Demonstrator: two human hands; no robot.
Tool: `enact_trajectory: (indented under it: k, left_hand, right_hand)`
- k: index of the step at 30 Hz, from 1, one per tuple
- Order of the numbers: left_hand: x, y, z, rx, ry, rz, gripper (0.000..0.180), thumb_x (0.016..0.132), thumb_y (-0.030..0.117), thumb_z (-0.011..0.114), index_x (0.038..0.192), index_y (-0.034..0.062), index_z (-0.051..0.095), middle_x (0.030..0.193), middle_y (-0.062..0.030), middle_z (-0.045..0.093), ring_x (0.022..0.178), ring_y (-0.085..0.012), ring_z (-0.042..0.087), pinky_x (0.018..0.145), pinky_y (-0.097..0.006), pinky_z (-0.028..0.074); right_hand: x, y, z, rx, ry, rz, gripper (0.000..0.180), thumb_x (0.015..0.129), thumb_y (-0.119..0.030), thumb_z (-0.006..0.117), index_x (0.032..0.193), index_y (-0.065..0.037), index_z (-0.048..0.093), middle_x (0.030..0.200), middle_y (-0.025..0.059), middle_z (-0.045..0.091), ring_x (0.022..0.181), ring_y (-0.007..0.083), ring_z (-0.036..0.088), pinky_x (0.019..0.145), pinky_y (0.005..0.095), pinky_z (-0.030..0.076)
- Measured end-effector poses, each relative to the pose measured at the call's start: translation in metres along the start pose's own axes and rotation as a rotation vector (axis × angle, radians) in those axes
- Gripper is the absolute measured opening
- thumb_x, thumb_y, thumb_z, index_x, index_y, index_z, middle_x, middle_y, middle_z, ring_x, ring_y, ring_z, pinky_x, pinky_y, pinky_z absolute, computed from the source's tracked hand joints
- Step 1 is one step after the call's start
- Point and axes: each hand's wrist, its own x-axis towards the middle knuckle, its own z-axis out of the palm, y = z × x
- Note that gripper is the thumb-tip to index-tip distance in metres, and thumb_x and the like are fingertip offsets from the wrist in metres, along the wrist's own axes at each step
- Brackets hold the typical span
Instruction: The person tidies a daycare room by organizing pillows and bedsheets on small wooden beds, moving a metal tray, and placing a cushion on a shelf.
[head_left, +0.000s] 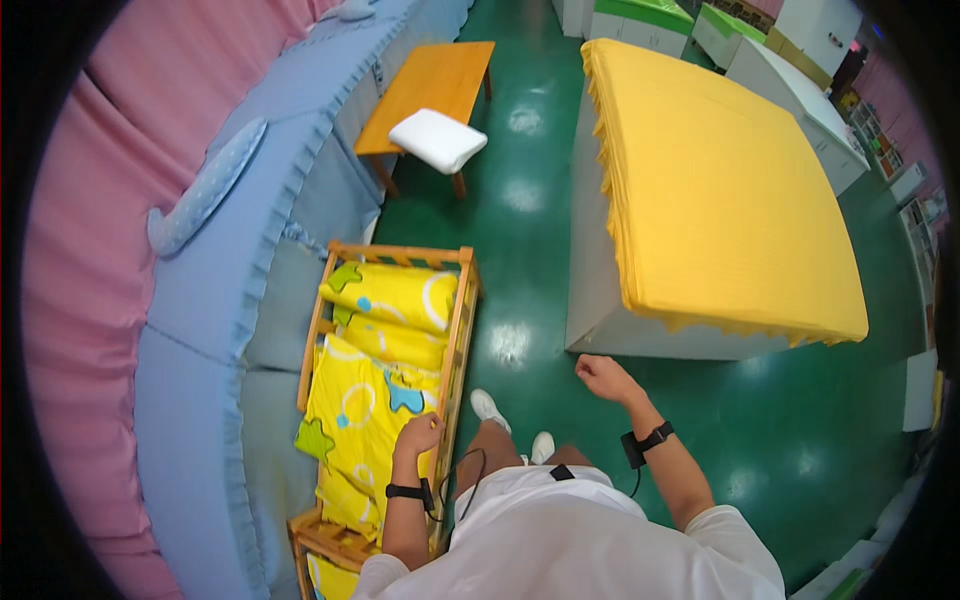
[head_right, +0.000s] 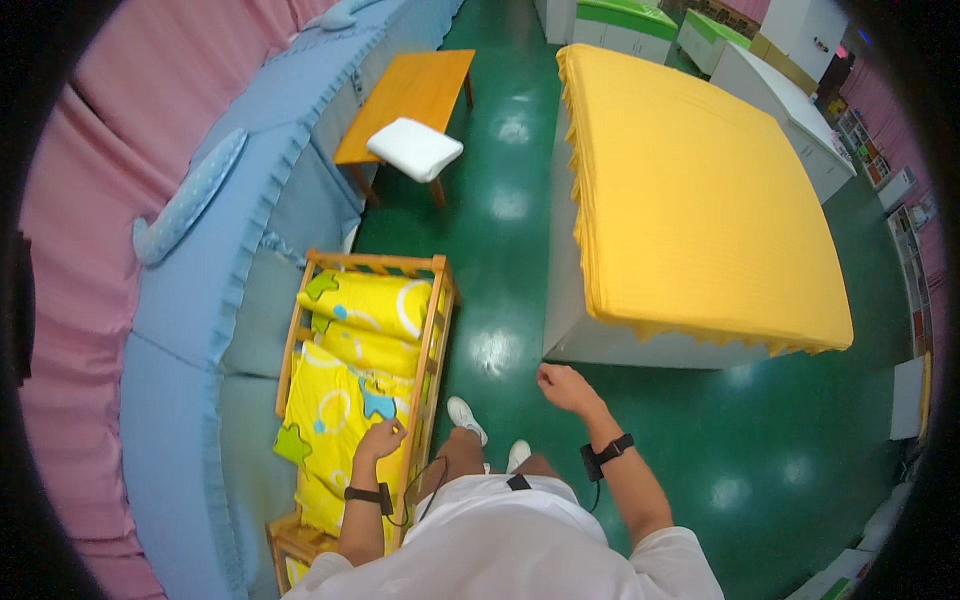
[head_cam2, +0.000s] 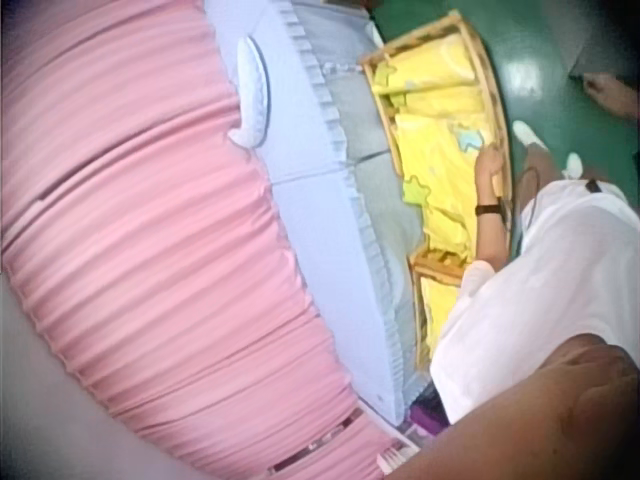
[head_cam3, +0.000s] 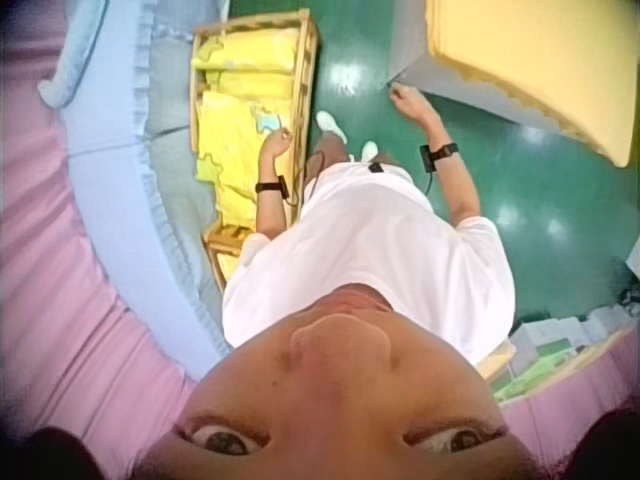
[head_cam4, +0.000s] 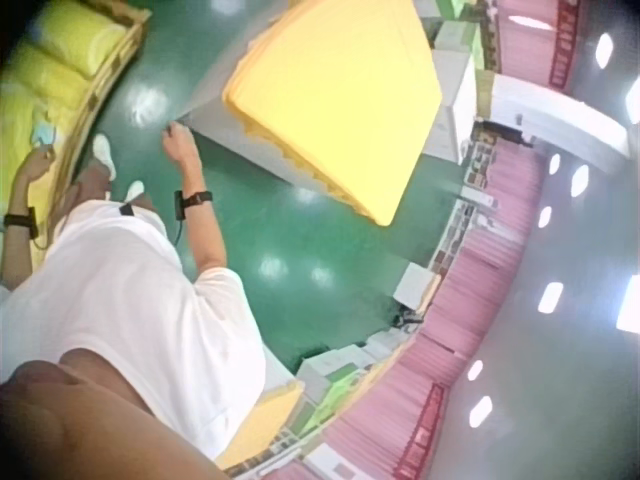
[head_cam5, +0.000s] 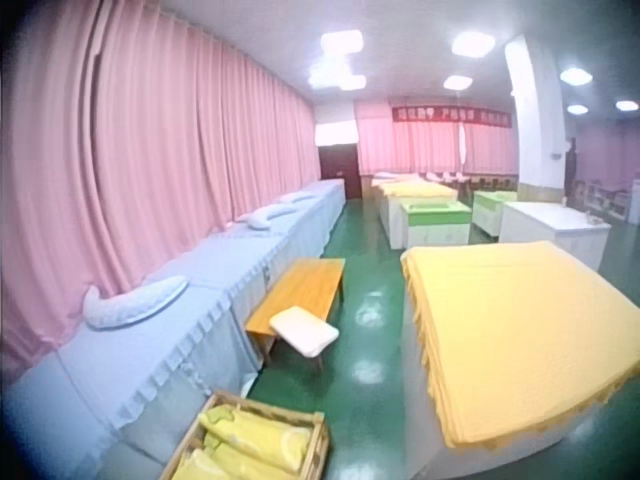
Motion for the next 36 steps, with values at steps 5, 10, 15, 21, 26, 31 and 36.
enact_trajectory:
  k: [5,10,15,21,26,31,36]
  left_hand:
    - [0.109,0.023,-0.046,-0.018,-0.019,0.069,0.033,0.082,0.033,0.059,0.098,0.0056,0.067,0.095,-0.0228,0.067,0.089,-0.0406,0.064,0.078,-0.043,0.051]
    - [0.210,0.086,-0.132,-0.449,-0.049,0.194,0.027,0.089,0.026,0.059,0.095,0.0007,0.064,0.076,-0.0135,0.066,0.074,-0.0229,0.066,0.065,-0.033,0.050]
    - [0.306,0.170,-0.209,-0.474,-0.178,0.359,0.023,0.091,0.024,0.058,0.091,0.0010,0.061,0.075,-0.0061,0.063,0.069,-0.0152,0.061,0.065,-0.028,0.049]
    - [0.447,0.275,-0.248,-0.358,-0.309,0.423,0.020,0.092,0.020,0.059,0.093,0.0011,0.061,0.076,-0.0046,0.062,0.070,-0.0119,0.059,0.063,-0.026,0.048]
    - [0.574,0.374,-0.273,-0.312,-0.321,0.392,0.019,0.092,0.020,0.058,0.093,0.0008,0.061,0.075,-0.0050,0.062,0.070,-0.0124,0.059,0.063,-0.027,0.048]
    - [0.680,0.472,-0.319,-0.224,-0.275,0.337,0.026,0.088,0.026,0.060,0.086,0.0002,0.062,0.073,-0.0089,0.066,0.067,-0.0170,0.061,0.063,-0.032,0.048]
    - [0.780,0.509,-0.371,-0.302,-0.143,0.310,0.027,0.089,0.028,0.060,0.084,0.0014,0.061,0.072,-0.0084,0.065,0.067,-0.0186,0.061,0.064,-0.033,0.048]
  right_hand:
    - [0.101,-0.017,-0.033,-0.025,0.031,-0.072,0.018,0.084,-0.014,0.053,0.091,0.000,0.060,0.086,0.0201,0.065,0.084,0.0386,0.062,0.072,0.0448,0.049]
    - [0.195,-0.053,-0.071,0.007,0.108,0.017,0.018,0.087,-0.015,0.055,0.096,0.000,0.061,0.087,0.0196,0.066,0.082,0.0356,0.064,0.071,0.0415,0.050]
    - [0.277,-0.065,-0.117,0.070,0.216,-0.006,0.018,0.086,-0.016,0.054,0.093,-0.001,0.061,0.088,0.0208,0.065,0.083,0.0383,0.062,0.072,0.0438,0.049]
    - [0.381,-0.043,-0.199,0.025,0.298,0.018,0.017,0.086,-0.015,0.052,0.090,-0.001,0.060,0.087,0.0219,0.064,0.084,0.0408,0.061,0.072,0.0467,0.049]
    - [0.499,-0.004,-0.286,0.047,0.357,0.008,0.017,0.085,-0.015,0.053,0.091,-0.001,0.060,0.089,0.0204,0.065,0.087,0.0406,0.061,0.074,0.0458,0.049]
    - [0.613,0.014,-0.379,0.026,0.297,-0.016,0.017,0.085,-0.015,0.053,0.094,-0.002,0.060,0.090,0.0188,0.066,0.087,0.0384,0.062,0.074,0.0444,0.050]
    - [0.753,0.027,-0.456,0.016,0.154,-0.079,0.015,0.084,-0.013,0.052,0.093,-0.003,0.060,0.090,0.0181,0.066,0.087,0.0375,0.062,0.075,0.0456,0.049]
